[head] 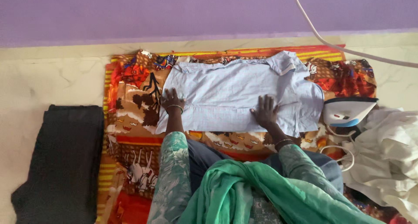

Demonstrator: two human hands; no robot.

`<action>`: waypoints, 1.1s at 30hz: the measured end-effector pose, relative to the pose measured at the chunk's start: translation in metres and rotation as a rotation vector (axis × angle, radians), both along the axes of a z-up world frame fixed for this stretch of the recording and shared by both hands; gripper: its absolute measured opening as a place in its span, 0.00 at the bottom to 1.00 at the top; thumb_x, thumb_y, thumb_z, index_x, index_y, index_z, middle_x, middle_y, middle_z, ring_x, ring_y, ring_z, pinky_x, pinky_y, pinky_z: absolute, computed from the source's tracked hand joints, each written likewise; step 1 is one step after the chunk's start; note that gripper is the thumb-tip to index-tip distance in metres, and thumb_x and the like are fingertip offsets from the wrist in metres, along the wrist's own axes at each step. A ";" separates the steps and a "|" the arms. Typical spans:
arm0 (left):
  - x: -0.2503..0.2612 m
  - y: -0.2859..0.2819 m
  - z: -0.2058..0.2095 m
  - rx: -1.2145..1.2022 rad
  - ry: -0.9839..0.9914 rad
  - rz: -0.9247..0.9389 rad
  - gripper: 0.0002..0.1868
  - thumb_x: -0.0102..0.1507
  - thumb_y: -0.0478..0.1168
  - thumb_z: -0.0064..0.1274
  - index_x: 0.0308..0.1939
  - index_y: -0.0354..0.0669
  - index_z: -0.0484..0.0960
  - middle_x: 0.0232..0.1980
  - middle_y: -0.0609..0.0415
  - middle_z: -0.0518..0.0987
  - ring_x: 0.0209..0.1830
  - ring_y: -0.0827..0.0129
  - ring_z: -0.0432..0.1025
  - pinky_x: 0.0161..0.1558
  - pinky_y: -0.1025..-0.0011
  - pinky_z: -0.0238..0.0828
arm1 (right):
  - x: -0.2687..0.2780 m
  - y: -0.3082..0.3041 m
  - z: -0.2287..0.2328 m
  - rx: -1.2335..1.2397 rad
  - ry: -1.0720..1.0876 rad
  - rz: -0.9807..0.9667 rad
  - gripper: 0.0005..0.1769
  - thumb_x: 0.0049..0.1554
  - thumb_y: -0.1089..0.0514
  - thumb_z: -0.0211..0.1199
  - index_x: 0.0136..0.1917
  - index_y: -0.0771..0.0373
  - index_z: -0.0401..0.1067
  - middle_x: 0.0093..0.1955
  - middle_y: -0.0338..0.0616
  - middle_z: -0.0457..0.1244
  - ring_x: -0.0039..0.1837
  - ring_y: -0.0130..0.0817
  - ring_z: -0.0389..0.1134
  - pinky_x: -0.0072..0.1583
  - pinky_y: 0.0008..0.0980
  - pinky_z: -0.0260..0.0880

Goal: The person irons a light blue checkered shirt laid out on a patterned mat on the floor. They smooth the fabric, use an electric iron on the body and sleeves, and fold the shirt after ironing.

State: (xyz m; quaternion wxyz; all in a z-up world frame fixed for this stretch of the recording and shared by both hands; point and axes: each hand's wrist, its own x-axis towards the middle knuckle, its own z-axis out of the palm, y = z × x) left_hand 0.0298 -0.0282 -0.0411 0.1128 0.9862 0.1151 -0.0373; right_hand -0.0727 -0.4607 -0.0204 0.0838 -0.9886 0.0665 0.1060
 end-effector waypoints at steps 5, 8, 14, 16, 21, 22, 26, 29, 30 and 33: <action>0.008 -0.002 -0.004 -0.040 -0.039 0.141 0.48 0.57 0.56 0.60 0.78 0.46 0.59 0.82 0.36 0.44 0.81 0.38 0.39 0.69 0.33 0.46 | -0.006 -0.003 -0.002 -0.017 -0.064 0.021 0.47 0.61 0.30 0.47 0.84 0.49 0.37 0.87 0.53 0.29 0.86 0.53 0.24 0.77 0.68 0.21; 0.018 -0.004 -0.004 0.059 -0.265 0.025 0.41 0.53 0.50 0.63 0.69 0.48 0.69 0.77 0.38 0.58 0.76 0.39 0.50 0.71 0.39 0.49 | -0.013 -0.005 -0.002 -0.005 -0.131 0.053 0.45 0.62 0.31 0.46 0.85 0.49 0.40 0.87 0.51 0.32 0.86 0.52 0.27 0.78 0.67 0.21; 0.096 -0.027 0.016 -0.342 -0.692 -0.313 0.26 0.61 0.37 0.53 0.64 0.50 0.77 0.57 0.46 0.81 0.59 0.48 0.73 0.61 0.54 0.71 | -0.020 -0.007 -0.006 0.041 -0.228 0.069 0.42 0.62 0.33 0.47 0.83 0.50 0.45 0.87 0.49 0.35 0.86 0.50 0.30 0.78 0.67 0.25; 0.125 -0.040 0.027 -0.341 -0.426 -0.280 0.25 0.65 0.40 0.51 0.68 0.53 0.75 0.52 0.43 0.82 0.54 0.48 0.75 0.55 0.51 0.72 | -0.021 -0.009 -0.007 0.045 -0.262 0.071 0.40 0.63 0.34 0.47 0.83 0.49 0.47 0.87 0.48 0.36 0.86 0.49 0.32 0.78 0.67 0.27; 0.177 -0.094 0.036 -0.308 -0.294 -0.321 0.27 0.59 0.49 0.60 0.62 0.52 0.77 0.45 0.42 0.84 0.47 0.47 0.77 0.45 0.50 0.74 | -0.024 -0.014 -0.015 0.091 -0.364 0.094 0.38 0.63 0.36 0.49 0.81 0.50 0.53 0.85 0.50 0.42 0.85 0.52 0.38 0.77 0.68 0.33; 0.183 -0.105 0.033 -0.261 -0.304 -0.335 0.27 0.56 0.50 0.62 0.58 0.50 0.79 0.46 0.43 0.83 0.48 0.46 0.77 0.44 0.50 0.74 | -0.026 -0.015 -0.017 0.097 -0.372 0.094 0.37 0.63 0.36 0.50 0.80 0.51 0.54 0.85 0.50 0.43 0.85 0.53 0.39 0.77 0.68 0.34; 0.207 -0.127 0.029 -0.086 -0.005 -0.303 0.16 0.57 0.44 0.61 0.46 0.44 0.86 0.48 0.42 0.82 0.50 0.50 0.78 0.50 0.54 0.76 | -0.028 -0.019 -0.024 0.117 -0.442 0.122 0.36 0.63 0.39 0.51 0.80 0.53 0.55 0.84 0.51 0.45 0.84 0.53 0.41 0.77 0.67 0.34; 0.221 -0.138 0.027 -0.254 -0.300 0.059 0.08 0.67 0.40 0.54 0.45 0.45 0.88 0.48 0.42 0.85 0.50 0.49 0.80 0.50 0.55 0.79 | -0.026 -0.023 -0.026 0.130 -0.478 0.150 0.35 0.63 0.41 0.51 0.80 0.54 0.56 0.84 0.51 0.46 0.84 0.53 0.42 0.78 0.67 0.33; 0.225 -0.142 0.026 -0.267 -0.292 0.047 0.08 0.68 0.40 0.53 0.45 0.45 0.87 0.48 0.41 0.85 0.50 0.49 0.80 0.51 0.55 0.78 | -0.029 -0.022 -0.027 0.134 -0.473 0.136 0.35 0.63 0.41 0.51 0.80 0.53 0.56 0.84 0.49 0.47 0.84 0.51 0.43 0.78 0.66 0.33; 0.237 -0.145 0.024 -0.284 -0.303 -0.016 0.12 0.64 0.38 0.55 0.50 0.40 0.83 0.48 0.37 0.84 0.48 0.47 0.80 0.49 0.55 0.78 | -0.025 -0.022 -0.026 0.112 -0.463 0.136 0.35 0.62 0.42 0.52 0.79 0.54 0.57 0.83 0.49 0.47 0.84 0.50 0.44 0.78 0.65 0.32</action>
